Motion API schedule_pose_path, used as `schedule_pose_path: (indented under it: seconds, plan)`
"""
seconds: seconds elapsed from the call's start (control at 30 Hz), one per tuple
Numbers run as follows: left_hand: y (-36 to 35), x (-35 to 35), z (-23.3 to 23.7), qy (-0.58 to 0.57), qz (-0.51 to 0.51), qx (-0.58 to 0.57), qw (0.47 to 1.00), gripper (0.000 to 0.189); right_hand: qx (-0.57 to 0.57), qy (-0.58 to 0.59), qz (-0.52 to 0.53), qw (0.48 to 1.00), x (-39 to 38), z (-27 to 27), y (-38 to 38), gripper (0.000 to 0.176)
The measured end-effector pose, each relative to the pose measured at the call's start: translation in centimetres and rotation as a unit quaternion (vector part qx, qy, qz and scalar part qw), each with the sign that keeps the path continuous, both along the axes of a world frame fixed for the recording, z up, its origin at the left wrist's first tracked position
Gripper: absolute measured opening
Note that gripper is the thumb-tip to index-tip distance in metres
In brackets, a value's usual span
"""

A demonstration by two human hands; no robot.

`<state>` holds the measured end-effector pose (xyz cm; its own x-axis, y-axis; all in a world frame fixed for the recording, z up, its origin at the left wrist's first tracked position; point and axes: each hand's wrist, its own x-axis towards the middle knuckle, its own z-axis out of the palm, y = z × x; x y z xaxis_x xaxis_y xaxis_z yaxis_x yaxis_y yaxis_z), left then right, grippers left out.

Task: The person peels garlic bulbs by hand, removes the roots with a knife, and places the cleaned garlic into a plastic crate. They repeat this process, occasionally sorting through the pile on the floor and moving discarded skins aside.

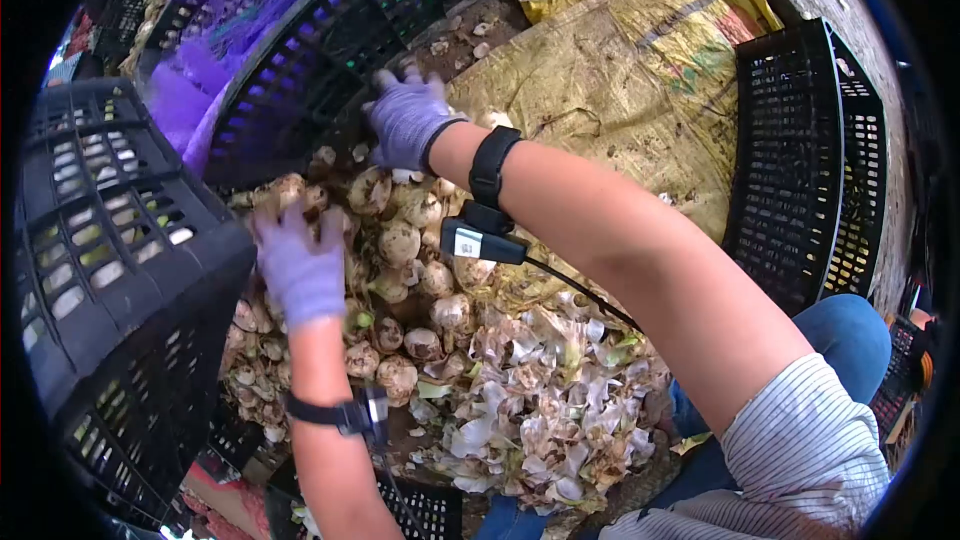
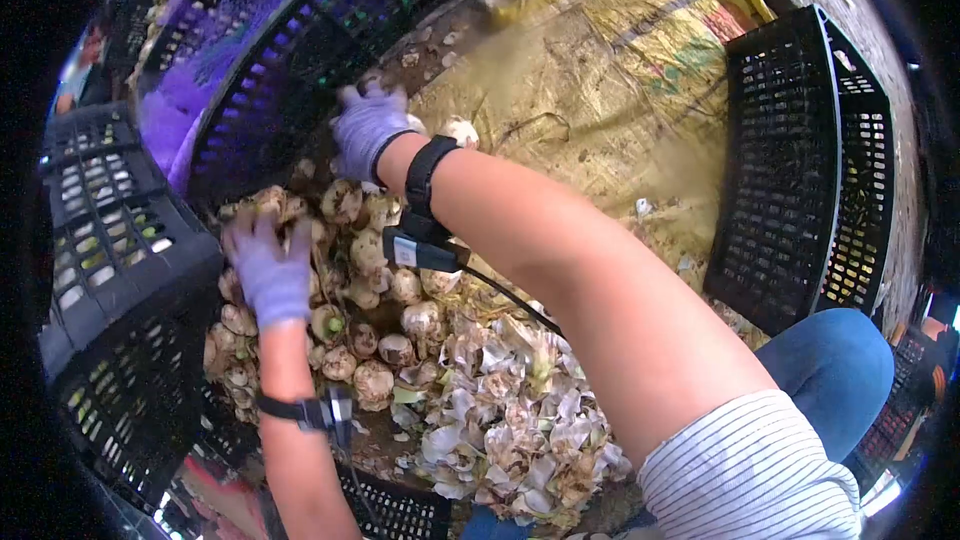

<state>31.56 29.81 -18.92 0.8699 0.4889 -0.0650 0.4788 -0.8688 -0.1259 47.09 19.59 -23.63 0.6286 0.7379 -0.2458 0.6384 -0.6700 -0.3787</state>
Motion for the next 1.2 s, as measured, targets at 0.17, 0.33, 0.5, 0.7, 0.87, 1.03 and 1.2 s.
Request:
schedule_pose_path:
  seconds: [0.17, 0.33, 0.5, 0.7, 0.87, 1.03, 1.2]
  plan:
    - [3.4, 4.3, -2.6, 0.114, -0.002, -0.005, 0.993, 0.047, 0.011, -0.037, -0.026, 0.999, -0.4, -2.0, 0.2, 0.045]
    - [1.4, 5.1, -1.5, 0.336, 0.031, 0.07, 0.939, 0.037, 0.149, 0.194, -0.127, 0.961, -4.6, -4.6, 0.7, 0.022]
    - [2.5, 0.9, -3.1, 0.351, -0.02, 0.071, 0.933, 0.033, 0.082, 0.131, -0.039, 0.987, -8.2, -2.4, 0.9, 0.014]
    - [3.2, -8.4, 0.2, 0.087, 0.168, -0.032, 0.981, 0.028, 0.198, 0.229, 0.091, 0.949, -19.8, -1.3, 1.6, 0.017]
    - [6.5, -19.0, 1.2, -0.109, 0.108, -0.119, 0.981, 0.038, 0.17, 0.279, 0.138, 0.935, -21.6, 2.9, 1.7, 0.03]
    - [2.1, -15.3, 3.4, -0.085, 0.086, -0.002, 0.993, 0.04, 0.204, 0.009, -0.104, 0.973, -10.2, 3.8, -4.6, 0.042]
    - [-2.6, -4.6, -0.6, -0.104, 0.078, -0.233, 0.964, 0.047, -0.072, 0.054, -0.173, 0.981, -0.8, 0.5, -6.4, 0.058]
